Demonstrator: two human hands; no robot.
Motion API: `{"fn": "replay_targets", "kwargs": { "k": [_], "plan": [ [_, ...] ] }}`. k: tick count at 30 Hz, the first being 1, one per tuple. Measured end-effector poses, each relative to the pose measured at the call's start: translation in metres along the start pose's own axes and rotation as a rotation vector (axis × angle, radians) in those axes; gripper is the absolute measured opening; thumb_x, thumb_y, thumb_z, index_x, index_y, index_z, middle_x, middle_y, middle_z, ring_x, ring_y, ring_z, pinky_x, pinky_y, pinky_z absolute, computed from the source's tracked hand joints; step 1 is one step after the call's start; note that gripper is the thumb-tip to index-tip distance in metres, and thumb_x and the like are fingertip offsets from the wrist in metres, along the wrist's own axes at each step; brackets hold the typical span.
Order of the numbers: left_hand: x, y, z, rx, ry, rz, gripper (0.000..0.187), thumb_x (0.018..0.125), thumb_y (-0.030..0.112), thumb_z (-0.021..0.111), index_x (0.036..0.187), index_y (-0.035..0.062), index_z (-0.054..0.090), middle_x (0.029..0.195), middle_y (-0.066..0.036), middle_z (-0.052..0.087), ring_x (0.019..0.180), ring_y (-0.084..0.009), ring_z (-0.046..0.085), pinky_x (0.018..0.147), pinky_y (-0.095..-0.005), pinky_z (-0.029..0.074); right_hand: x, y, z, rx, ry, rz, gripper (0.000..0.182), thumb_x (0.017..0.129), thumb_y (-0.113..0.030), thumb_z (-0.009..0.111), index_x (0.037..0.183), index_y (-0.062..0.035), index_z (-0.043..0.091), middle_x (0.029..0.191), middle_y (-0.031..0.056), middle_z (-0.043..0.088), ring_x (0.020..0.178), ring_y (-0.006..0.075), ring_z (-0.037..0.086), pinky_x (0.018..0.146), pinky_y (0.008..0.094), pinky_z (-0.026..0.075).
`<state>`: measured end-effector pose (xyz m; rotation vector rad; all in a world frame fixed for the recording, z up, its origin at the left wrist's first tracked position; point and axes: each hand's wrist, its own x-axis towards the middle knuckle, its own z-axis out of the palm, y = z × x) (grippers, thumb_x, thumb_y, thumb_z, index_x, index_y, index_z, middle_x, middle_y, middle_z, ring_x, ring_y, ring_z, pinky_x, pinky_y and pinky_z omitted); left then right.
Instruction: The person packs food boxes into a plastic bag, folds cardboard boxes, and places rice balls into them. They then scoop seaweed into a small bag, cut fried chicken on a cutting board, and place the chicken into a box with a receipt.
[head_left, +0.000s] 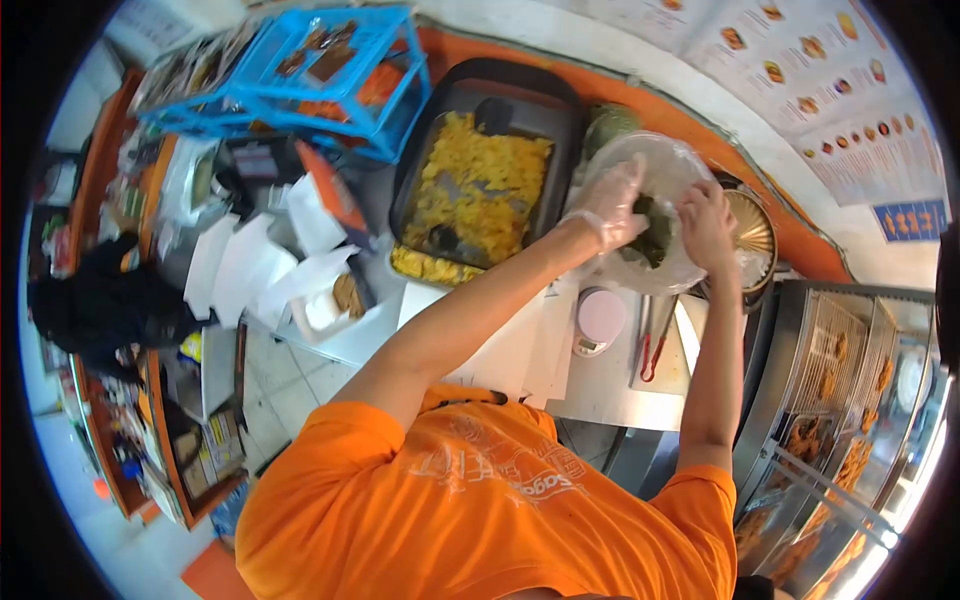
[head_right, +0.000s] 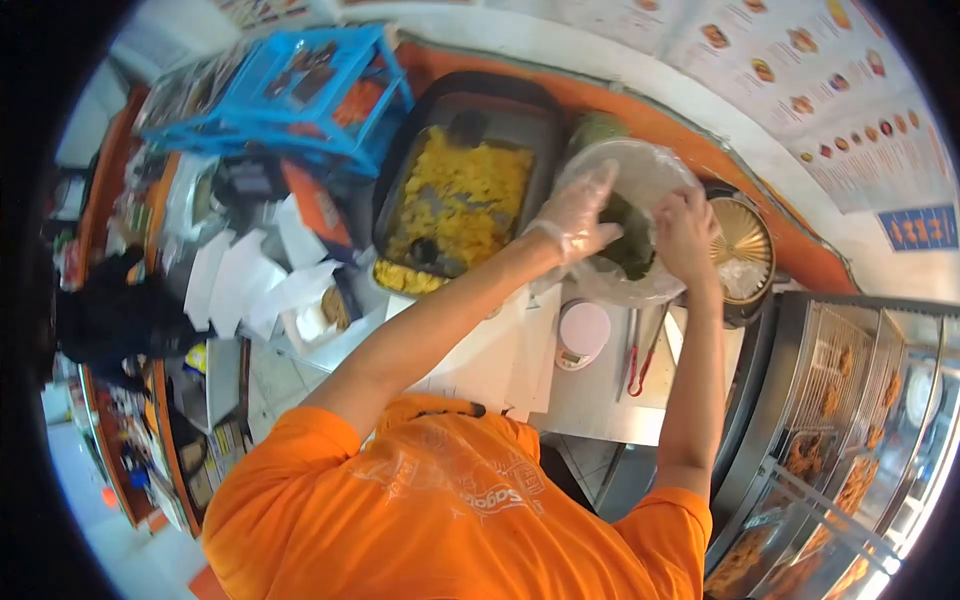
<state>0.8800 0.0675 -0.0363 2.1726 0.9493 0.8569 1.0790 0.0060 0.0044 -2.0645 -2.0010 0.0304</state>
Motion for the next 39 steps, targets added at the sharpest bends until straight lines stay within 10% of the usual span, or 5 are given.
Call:
{"fn": "replay_targets", "kwargs": {
  "k": [3, 9, 26, 32, 39],
  "plan": [
    [-0.004, 0.006, -0.014, -0.155, 0.079, 0.061, 0.066, 0.078, 0.032, 0.076, 0.129, -0.0022, 0.052, 0.132, -0.027, 0.054, 0.123, -0.0444, 0.05, 0.106, -0.0449, 0.04, 0.003, 0.012, -0.014, -0.069, -0.021, -0.378, 0.02, 0.096, -0.01, 0.054, 0.112, -0.0002, 0.059, 0.117, 0.0184, 0.057, 0.112, 0.037, 0.055, 0.099, 0.0449, 0.043],
    [-0.065, 0.016, -0.109, -0.586, 0.048, -0.075, 0.02, 0.088, 0.029, 0.07, 0.093, 0.0102, 0.075, 0.083, -0.009, 0.073, 0.074, -0.0222, 0.068, 0.072, -0.0333, 0.052, -0.013, -0.121, -0.068, 0.62, -0.193, -0.177, 0.012, 0.102, -0.009, 0.046, 0.104, 0.0005, 0.053, 0.093, 0.0101, 0.058, 0.086, 0.0168, 0.054, 0.08, 0.0269, 0.043],
    [-0.376, -0.122, -0.327, -0.332, 0.271, -0.308, 0.017, 0.089, 0.024, 0.067, 0.094, 0.0096, 0.074, 0.068, -0.006, 0.065, 0.061, -0.0166, 0.06, 0.058, -0.0296, 0.046, -0.059, -0.459, 0.091, 1.03, -0.84, -0.201, 0.01, 0.094, -0.007, 0.064, 0.091, 0.0029, 0.067, 0.075, 0.0041, 0.065, 0.067, 0.0084, 0.059, 0.062, 0.0227, 0.047],
    [-0.422, -0.166, -0.413, -0.893, 0.299, -0.352, 0.015, 0.095, 0.008, 0.063, 0.105, 0.0029, 0.073, 0.083, -0.001, 0.071, 0.076, -0.0059, 0.062, 0.071, -0.026, 0.054, -0.061, -0.562, 0.109, 1.057, -0.848, -0.017, 0.007, 0.092, -0.004, 0.066, 0.089, 0.0019, 0.066, 0.077, 0.0039, 0.066, 0.07, 0.0085, 0.061, 0.064, 0.023, 0.048],
    [-0.429, -0.198, -0.461, -0.643, 0.153, -0.248, 0.019, 0.092, 0.016, 0.064, 0.103, 0.0028, 0.073, 0.09, -0.013, 0.073, 0.074, -0.0226, 0.071, 0.069, -0.03, 0.055, -0.061, -0.62, 0.112, 0.959, -0.706, -0.044, 0.006, 0.089, -0.003, 0.068, 0.089, 0.0022, 0.067, 0.078, 0.0023, 0.065, 0.071, 0.0066, 0.056, 0.064, 0.0223, 0.043]
  ]
}}
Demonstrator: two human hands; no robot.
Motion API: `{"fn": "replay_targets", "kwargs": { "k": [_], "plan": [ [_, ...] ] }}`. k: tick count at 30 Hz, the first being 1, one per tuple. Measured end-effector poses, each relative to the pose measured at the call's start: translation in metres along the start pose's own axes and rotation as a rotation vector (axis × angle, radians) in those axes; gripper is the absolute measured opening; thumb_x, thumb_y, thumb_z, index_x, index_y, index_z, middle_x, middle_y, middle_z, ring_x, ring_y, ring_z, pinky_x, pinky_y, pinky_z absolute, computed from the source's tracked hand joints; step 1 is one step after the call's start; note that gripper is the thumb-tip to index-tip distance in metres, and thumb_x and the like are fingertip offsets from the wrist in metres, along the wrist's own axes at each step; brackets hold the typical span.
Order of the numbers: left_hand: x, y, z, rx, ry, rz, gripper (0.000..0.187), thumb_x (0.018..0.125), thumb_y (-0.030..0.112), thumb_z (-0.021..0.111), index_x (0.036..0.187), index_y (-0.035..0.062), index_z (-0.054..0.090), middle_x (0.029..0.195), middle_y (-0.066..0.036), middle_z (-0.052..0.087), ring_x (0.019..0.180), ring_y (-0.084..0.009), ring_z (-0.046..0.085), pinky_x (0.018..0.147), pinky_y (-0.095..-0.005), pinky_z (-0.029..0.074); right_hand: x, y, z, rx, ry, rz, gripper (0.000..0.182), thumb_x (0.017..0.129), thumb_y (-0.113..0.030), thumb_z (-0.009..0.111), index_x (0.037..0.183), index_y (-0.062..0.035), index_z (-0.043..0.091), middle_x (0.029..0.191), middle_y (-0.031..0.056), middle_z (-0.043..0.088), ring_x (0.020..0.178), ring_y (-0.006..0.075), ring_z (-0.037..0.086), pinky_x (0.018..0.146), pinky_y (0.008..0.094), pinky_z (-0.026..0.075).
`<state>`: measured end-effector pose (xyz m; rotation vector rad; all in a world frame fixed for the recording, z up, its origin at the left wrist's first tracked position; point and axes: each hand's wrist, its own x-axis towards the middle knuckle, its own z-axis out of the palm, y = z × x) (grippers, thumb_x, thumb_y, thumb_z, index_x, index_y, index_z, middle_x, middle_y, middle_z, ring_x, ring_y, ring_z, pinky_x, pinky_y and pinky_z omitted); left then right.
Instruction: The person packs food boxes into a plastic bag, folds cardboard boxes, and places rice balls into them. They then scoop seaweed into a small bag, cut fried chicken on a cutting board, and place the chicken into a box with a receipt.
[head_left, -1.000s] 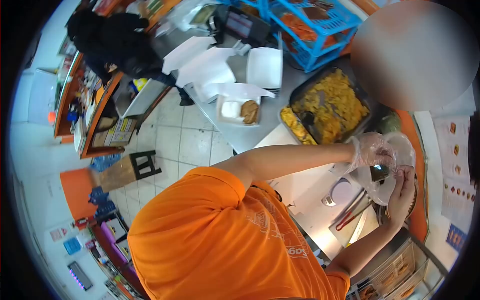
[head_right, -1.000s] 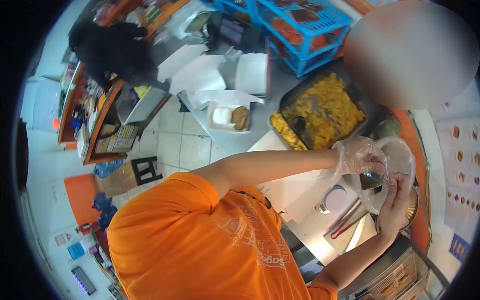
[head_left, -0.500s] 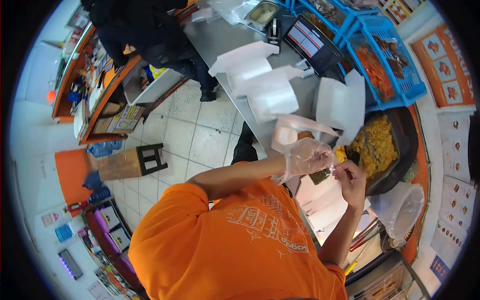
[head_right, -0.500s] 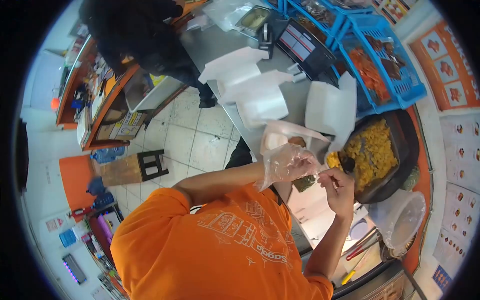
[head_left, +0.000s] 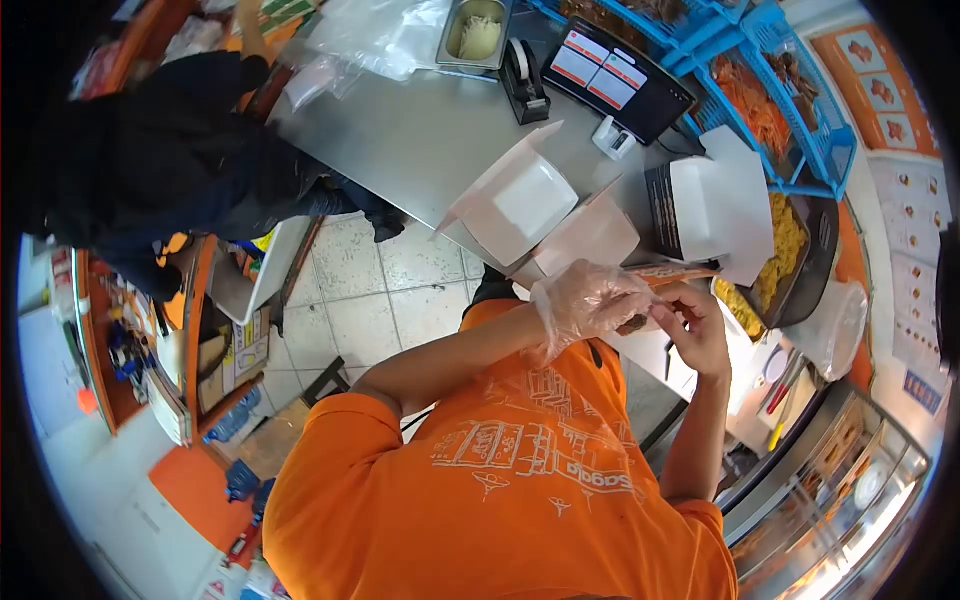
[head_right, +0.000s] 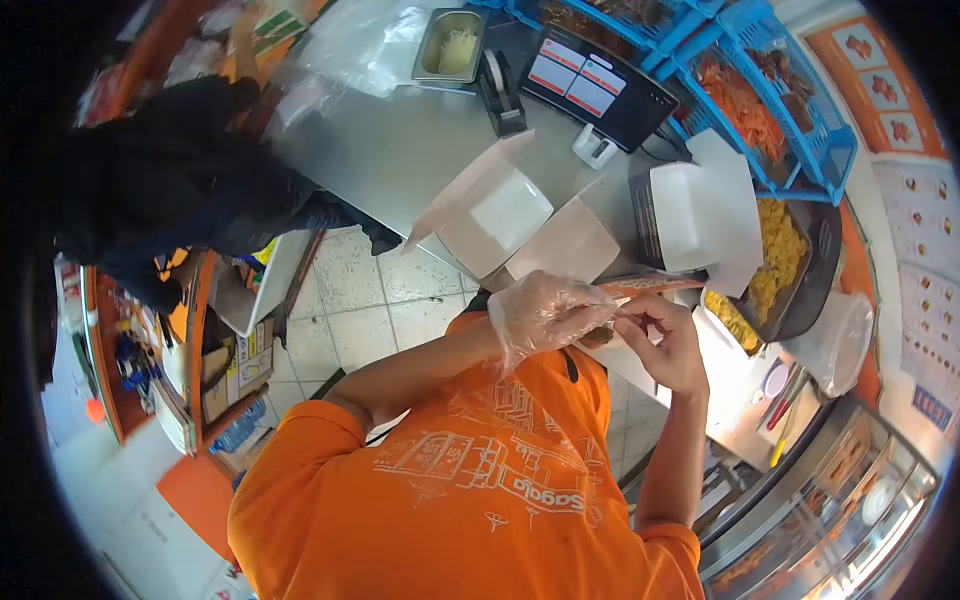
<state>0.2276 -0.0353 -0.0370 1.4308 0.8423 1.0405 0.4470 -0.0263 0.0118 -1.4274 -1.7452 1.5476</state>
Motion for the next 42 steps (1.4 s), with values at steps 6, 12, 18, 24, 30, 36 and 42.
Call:
{"fn": "replay_targets", "kwargs": {
  "k": [6, 12, 18, 24, 30, 36, 42],
  "plan": [
    [0.013, 0.001, -0.01, -0.092, -0.157, -0.068, 0.017, 0.094, 0.018, 0.062, 0.097, 0.0049, 0.072, 0.079, -0.011, 0.07, 0.067, -0.0231, 0.065, 0.062, -0.0327, 0.051, -0.008, -0.007, 0.005, 0.017, 0.065, 0.054, 0.004, 0.09, 0.0, 0.065, 0.088, 0.0035, 0.065, 0.076, 0.0043, 0.065, 0.07, 0.0078, 0.058, 0.064, 0.0238, 0.046],
    [0.022, -0.015, 0.014, 0.052, -0.144, 0.122, 0.013, 0.09, 0.018, 0.068, 0.098, 0.0096, 0.074, 0.08, -0.01, 0.07, 0.069, -0.0271, 0.067, 0.064, -0.0348, 0.053, -0.029, 0.007, -0.013, 0.181, 0.08, 0.221, 0.007, 0.089, -0.004, 0.07, 0.086, 0.0014, 0.066, 0.075, 0.0024, 0.065, 0.064, 0.0073, 0.055, 0.06, 0.0226, 0.045],
    [0.018, -0.016, 0.044, 0.076, -0.126, 0.039, 0.011, 0.089, 0.017, 0.069, 0.097, 0.0112, 0.074, 0.084, -0.011, 0.07, 0.072, -0.0275, 0.067, 0.065, -0.0359, 0.053, -0.046, 0.036, -0.029, 0.261, 0.055, 0.173, 0.004, 0.088, -0.001, 0.07, 0.089, 0.0013, 0.068, 0.083, 0.0035, 0.065, 0.07, 0.0072, 0.056, 0.066, 0.0222, 0.046],
    [0.011, -0.02, 0.071, 0.087, -0.056, -0.009, 0.013, 0.089, 0.018, 0.068, 0.095, 0.008, 0.073, 0.083, -0.011, 0.07, 0.073, -0.0281, 0.067, 0.066, -0.0367, 0.053, -0.052, 0.048, -0.035, 0.227, 0.073, 0.128, 0.004, 0.09, 0.0, 0.068, 0.09, 0.0038, 0.067, 0.083, 0.004, 0.063, 0.074, 0.008, 0.057, 0.069, 0.0238, 0.047],
    [0.004, -0.021, 0.093, 0.148, -0.058, -0.034, 0.013, 0.087, 0.017, 0.069, 0.095, 0.0071, 0.072, 0.086, -0.011, 0.07, 0.079, -0.0289, 0.068, 0.069, -0.037, 0.053, -0.058, 0.054, -0.045, 0.112, -0.012, 0.102, 0.005, 0.092, 0.001, 0.063, 0.09, 0.0045, 0.066, 0.076, 0.0039, 0.063, 0.069, 0.0088, 0.058, 0.064, 0.0242, 0.048],
    [0.001, -0.033, 0.105, 0.14, 0.002, 0.031, 0.012, 0.087, 0.016, 0.07, 0.092, 0.0056, 0.071, 0.083, -0.011, 0.07, 0.072, -0.0281, 0.068, 0.065, -0.0374, 0.053, -0.06, 0.058, -0.049, 0.037, -0.018, 0.107, 0.005, 0.091, 0.002, 0.062, 0.088, 0.0042, 0.065, 0.073, 0.0063, 0.063, 0.067, 0.0097, 0.059, 0.06, 0.0246, 0.047],
    [-0.014, -0.039, 0.107, 0.132, -0.015, -0.121, 0.008, 0.086, 0.014, 0.071, 0.086, 0.0062, 0.072, 0.074, -0.011, 0.068, 0.067, -0.026, 0.067, 0.063, -0.0365, 0.052, -0.056, 0.067, -0.055, -0.21, -0.075, -0.022, 0.007, 0.084, 0.005, 0.068, 0.09, 0.0032, 0.069, 0.076, 0.0091, 0.065, 0.065, 0.0141, 0.06, 0.059, 0.0267, 0.047]
  ]
}}
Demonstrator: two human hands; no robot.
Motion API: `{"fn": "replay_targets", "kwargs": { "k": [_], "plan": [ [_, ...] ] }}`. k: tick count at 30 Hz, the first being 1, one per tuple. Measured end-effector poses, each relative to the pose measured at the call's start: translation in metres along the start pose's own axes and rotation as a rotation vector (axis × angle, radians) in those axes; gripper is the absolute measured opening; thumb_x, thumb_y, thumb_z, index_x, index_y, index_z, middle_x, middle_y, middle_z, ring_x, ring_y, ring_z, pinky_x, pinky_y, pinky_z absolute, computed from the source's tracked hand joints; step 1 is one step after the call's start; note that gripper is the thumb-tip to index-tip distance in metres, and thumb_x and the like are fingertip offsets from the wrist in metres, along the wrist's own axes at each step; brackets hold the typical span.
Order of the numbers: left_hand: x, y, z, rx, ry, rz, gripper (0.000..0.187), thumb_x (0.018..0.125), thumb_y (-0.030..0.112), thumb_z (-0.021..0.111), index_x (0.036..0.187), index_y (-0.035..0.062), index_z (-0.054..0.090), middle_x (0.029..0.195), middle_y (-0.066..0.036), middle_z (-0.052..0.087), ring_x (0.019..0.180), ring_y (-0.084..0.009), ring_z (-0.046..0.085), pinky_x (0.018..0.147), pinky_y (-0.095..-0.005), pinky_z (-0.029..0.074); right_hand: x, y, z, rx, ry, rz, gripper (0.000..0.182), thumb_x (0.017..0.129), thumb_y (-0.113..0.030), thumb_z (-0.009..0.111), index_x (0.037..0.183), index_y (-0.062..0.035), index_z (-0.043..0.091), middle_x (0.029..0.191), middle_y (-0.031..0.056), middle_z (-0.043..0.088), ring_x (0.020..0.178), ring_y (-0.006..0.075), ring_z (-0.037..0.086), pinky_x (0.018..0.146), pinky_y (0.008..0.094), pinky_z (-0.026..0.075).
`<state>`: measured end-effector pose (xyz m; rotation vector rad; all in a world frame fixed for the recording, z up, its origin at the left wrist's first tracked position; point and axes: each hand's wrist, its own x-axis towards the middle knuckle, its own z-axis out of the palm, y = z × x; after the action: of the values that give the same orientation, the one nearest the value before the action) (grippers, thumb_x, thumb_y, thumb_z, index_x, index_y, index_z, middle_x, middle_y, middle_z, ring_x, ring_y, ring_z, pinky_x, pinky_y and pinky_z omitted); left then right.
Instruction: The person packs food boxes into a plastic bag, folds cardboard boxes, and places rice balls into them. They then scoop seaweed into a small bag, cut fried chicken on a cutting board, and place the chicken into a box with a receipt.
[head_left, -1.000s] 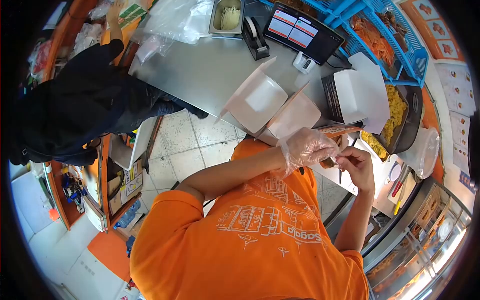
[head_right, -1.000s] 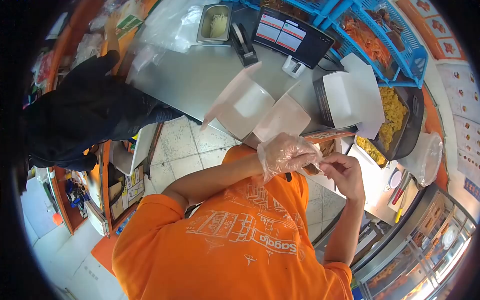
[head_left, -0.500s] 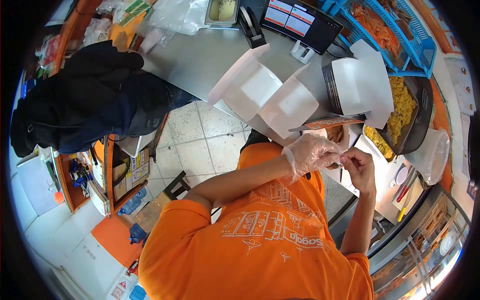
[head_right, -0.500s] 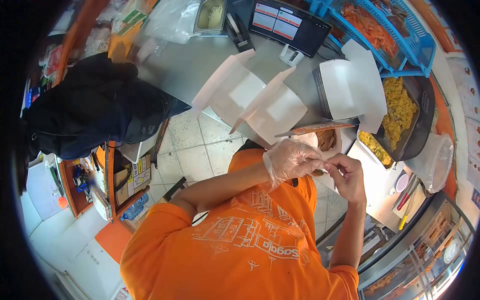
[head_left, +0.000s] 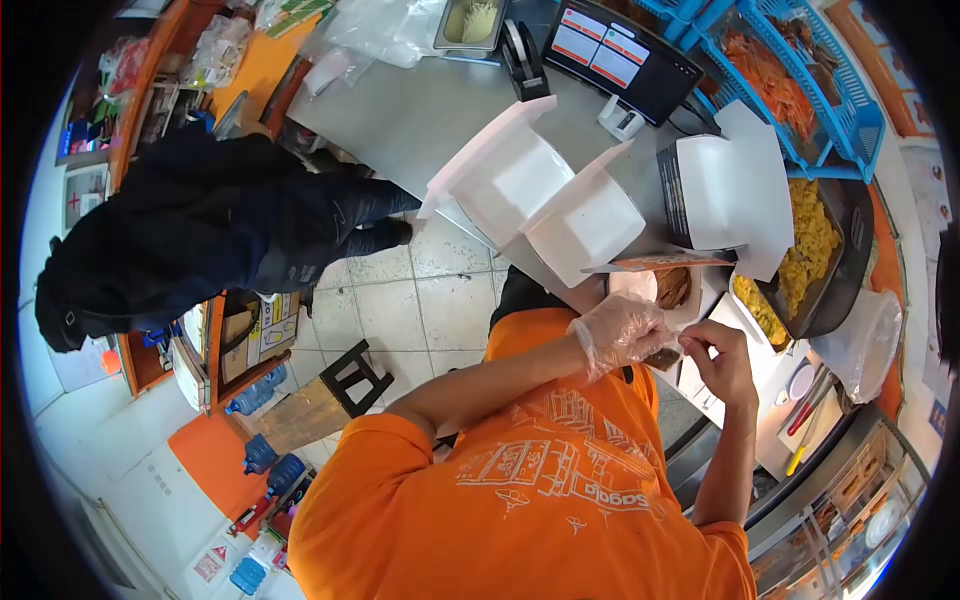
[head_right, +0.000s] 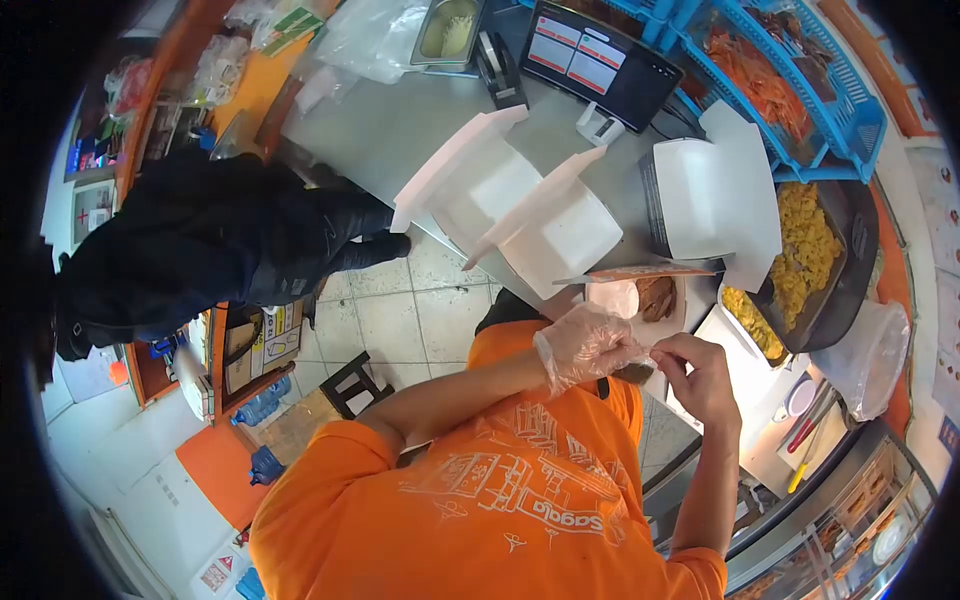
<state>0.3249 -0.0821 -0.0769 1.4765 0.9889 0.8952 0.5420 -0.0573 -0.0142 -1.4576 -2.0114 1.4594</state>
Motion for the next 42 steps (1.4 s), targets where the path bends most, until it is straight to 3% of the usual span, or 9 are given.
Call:
{"fn": "replay_targets", "kwargs": {
  "k": [11, 13, 17, 19, 27, 35, 37, 40, 42],
  "plan": [
    [-0.033, -0.045, 0.007, 0.008, -0.132, -0.595, 0.055, 0.089, 0.057, 0.059, 0.087, 0.0031, 0.072, 0.077, -0.022, 0.069, 0.068, -0.0292, 0.068, 0.071, -0.0395, 0.053, 0.04, 0.043, 0.025, -0.425, 0.197, -0.235, 0.014, 0.083, 0.002, 0.067, 0.095, -0.0018, 0.071, 0.091, 0.0095, 0.067, 0.073, 0.0248, 0.068, 0.061, 0.0339, 0.055],
    [-0.016, -0.05, 0.016, 0.445, -0.295, -0.756, 0.055, 0.096, 0.053, 0.049, 0.087, 0.0043, 0.072, 0.08, -0.024, 0.069, 0.07, -0.0321, 0.069, 0.069, -0.0419, 0.054, 0.044, 0.053, 0.035, -0.441, 0.216, -0.267, 0.02, 0.082, 0.003, 0.068, 0.101, -0.0033, 0.069, 0.096, 0.01, 0.066, 0.078, 0.0255, 0.068, 0.064, 0.0353, 0.056],
    [-0.028, -0.11, 0.052, 0.86, -0.146, -0.319, 0.059, 0.102, 0.045, 0.038, 0.08, 0.0028, 0.072, 0.08, -0.024, 0.069, 0.072, -0.035, 0.069, 0.067, -0.0435, 0.055, 0.043, 0.054, 0.049, -0.321, 0.382, -0.234, 0.029, 0.081, 0.003, 0.07, 0.108, -0.0054, 0.066, 0.102, 0.0121, 0.064, 0.083, 0.0255, 0.067, 0.069, 0.0355, 0.055],
    [-0.012, -0.086, 0.045, 0.719, -0.075, -0.645, 0.051, 0.102, 0.032, 0.036, 0.081, 0.0019, 0.072, 0.079, -0.023, 0.069, 0.072, -0.0363, 0.07, 0.065, -0.0442, 0.055, 0.027, 0.086, 0.055, -0.356, 0.552, -0.081, 0.025, 0.082, 0.002, 0.07, 0.106, -0.0035, 0.065, 0.109, 0.0129, 0.061, 0.078, 0.0242, 0.062, 0.067, 0.0341, 0.052],
    [-0.028, -0.105, 0.024, 0.673, -0.337, -0.471, 0.035, 0.097, 0.022, 0.042, 0.085, -0.0002, 0.067, 0.084, -0.022, 0.069, 0.079, -0.0379, 0.067, 0.074, -0.0455, 0.053, -0.009, 0.118, 0.062, 0.079, 0.55, 0.488, 0.025, 0.094, -0.012, 0.065, 0.112, 0.0038, 0.059, 0.085, 0.0072, 0.063, 0.069, 0.0134, 0.058, 0.06, 0.0293, 0.049],
    [-0.035, -0.005, -0.039, 0.663, -0.558, -0.307, 0.03, 0.095, 0.019, 0.043, 0.086, 0.0029, 0.067, 0.09, -0.023, 0.067, 0.083, -0.0386, 0.065, 0.079, -0.044, 0.052, -0.043, 0.097, -0.069, -0.206, 0.819, -0.099, 0.041, 0.104, -0.03, 0.044, 0.085, 0.0013, 0.061, 0.07, 0.0047, 0.059, 0.061, 0.0107, 0.051, 0.056, 0.0261, 0.039],
    [-0.049, 0.016, -0.051, 0.367, -0.144, -0.389, 0.028, 0.095, 0.019, 0.044, 0.091, 0.0053, 0.068, 0.084, -0.022, 0.065, 0.079, -0.0389, 0.064, 0.075, -0.044, 0.053, -0.012, 0.059, -0.115, -0.122, 0.889, -0.101, 0.037, 0.104, -0.024, 0.042, 0.078, -0.0015, 0.056, 0.072, 0.0024, 0.055, 0.062, 0.0092, 0.048, 0.056, 0.0251, 0.036],
    [-0.077, 0.038, -0.116, 0.288, -0.32, -0.333, 0.022, 0.093, 0.015, 0.049, 0.097, 0.0069, 0.069, 0.08, -0.02, 0.064, 0.074, -0.0384, 0.062, 0.072, -0.0435, 0.053, 0.068, 0.006, -0.144, 0.014, 0.958, -0.12, 0.028, 0.101, -0.02, 0.048, 0.087, -0.0011, 0.063, 0.072, -0.0009, 0.053, 0.065, 0.0067, 0.047, 0.059, 0.0235, 0.036],
    [-0.112, 0.053, -0.157, 0.757, 0.001, -0.231, 0.019, 0.091, 0.013, 0.052, 0.1, 0.0071, 0.069, 0.08, -0.02, 0.064, 0.073, -0.0377, 0.061, 0.07, -0.0433, 0.052, 0.125, -0.032, -0.135, -0.217, 0.694, -0.039, 0.018, 0.098, -0.014, 0.057, 0.1, -0.0011, 0.068, 0.081, -0.0003, 0.059, 0.071, 0.0067, 0.052, 0.064, 0.0223, 0.041]
  ]
}}
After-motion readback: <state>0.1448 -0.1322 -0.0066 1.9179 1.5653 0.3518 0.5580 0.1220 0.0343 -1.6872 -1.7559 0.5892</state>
